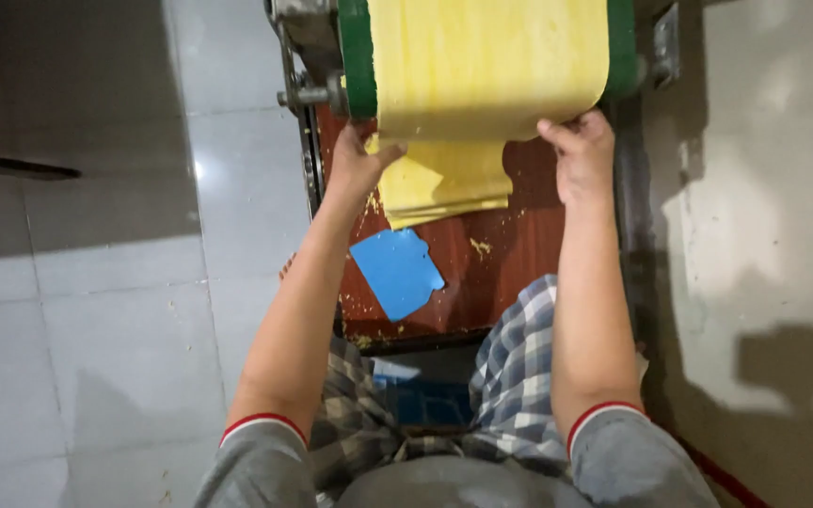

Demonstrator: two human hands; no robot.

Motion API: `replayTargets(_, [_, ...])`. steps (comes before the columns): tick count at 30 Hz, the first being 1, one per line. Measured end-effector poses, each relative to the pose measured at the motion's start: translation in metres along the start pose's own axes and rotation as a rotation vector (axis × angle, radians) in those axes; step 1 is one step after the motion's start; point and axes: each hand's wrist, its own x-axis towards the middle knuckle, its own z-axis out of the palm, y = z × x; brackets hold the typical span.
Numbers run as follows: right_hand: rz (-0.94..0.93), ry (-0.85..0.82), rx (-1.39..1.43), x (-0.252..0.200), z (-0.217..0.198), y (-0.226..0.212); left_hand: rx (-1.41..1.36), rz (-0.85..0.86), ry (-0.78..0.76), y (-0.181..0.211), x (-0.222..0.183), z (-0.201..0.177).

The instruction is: The person operates a dough sheeter, feeding yellow dough through the rollers and folding the output into neat stacks. They periodically use a blue plastic scraper to clean the wooden table surface and then transfer the stacked dough sheets to a nearby white table.

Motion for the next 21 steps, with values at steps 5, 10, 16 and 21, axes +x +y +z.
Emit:
replayTargets(5, [-0.011, -0.034, 0.041, -0.004, -0.006, -0.013, -0.036, -0.019, 0.022, 0.024, -0.004, 0.011])
replayTargets(10, [-0.029, -0.054, 0.06, -0.011, -0.007, -0.031, -0.163, 0.043, -0.032, 0.066, -0.022, 0.02])
replayTargets(16, [-0.04, -0.057, 0.055, -0.011, -0.006, -0.027, -0.296, 0.023, -0.01, 0.02, 0.001, 0.017])
replayTargets(21, [0.007, -0.099, -0.007, -0.004, -0.02, -0.009, -0.274, 0.03, -0.047, 0.06, -0.015, 0.017])
